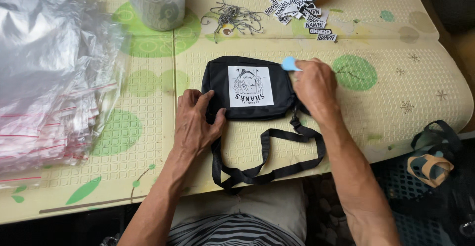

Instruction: The person cleans a small black shoulder bag using a light blue plastic spoon, wiping the exterior and interior surfaces. They then attach a small metal chain to the bag's strap and place a sticker on the front of the bag.

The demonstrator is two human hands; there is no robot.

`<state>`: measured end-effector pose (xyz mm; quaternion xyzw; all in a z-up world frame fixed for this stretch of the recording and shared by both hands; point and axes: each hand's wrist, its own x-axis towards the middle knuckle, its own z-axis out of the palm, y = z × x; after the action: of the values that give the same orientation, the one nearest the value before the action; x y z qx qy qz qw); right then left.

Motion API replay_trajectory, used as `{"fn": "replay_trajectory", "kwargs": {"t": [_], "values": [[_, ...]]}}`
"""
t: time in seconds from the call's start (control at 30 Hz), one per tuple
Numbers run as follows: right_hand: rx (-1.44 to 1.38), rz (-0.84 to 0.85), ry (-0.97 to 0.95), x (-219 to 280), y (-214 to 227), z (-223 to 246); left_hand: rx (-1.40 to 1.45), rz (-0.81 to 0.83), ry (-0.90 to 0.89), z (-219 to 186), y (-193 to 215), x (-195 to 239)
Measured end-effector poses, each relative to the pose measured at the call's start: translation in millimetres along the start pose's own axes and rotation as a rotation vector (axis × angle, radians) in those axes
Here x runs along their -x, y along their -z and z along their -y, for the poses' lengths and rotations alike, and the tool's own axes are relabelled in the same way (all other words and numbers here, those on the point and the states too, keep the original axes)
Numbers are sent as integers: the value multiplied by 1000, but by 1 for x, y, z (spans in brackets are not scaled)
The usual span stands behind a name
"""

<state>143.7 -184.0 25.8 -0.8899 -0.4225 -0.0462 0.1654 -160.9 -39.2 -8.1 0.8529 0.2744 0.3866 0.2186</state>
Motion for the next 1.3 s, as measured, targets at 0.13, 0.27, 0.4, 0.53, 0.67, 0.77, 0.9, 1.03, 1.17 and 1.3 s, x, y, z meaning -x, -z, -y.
{"fn": "replay_trajectory", "kwargs": {"t": [0.13, 0.27, 0.4, 0.53, 0.67, 0.77, 0.9, 1.03, 1.17, 1.3], "values": [[12, -77, 10, -2, 51, -1, -14, 21, 1, -18, 11, -4], [-342, 70, 143, 7, 61, 23, -56, 141, 59, -31, 22, -6], [-417, 1003, 81, 19, 115, 41, -75, 168, 78, -26, 15, -6], [-537, 930, 30, 24, 115, 58, -83, 163, 59, -27, 16, -4], [-517, 330, 176, 12, 73, 39, -55, 156, 64, -25, 15, -3], [-402, 581, 101, 17, 104, 45, -62, 151, 72, -23, 13, -6], [-466, 730, -34, 24, 145, 68, -85, 165, 96, -24, 12, -6], [-424, 287, 46, 4, 97, 14, -121, 155, 78, -22, 10, -4], [-443, 657, -12, 16, 116, 14, -109, 141, 77, -21, 10, -6], [-532, 897, -45, 27, 144, 25, -74, 154, 75, -22, 10, -5]]}}
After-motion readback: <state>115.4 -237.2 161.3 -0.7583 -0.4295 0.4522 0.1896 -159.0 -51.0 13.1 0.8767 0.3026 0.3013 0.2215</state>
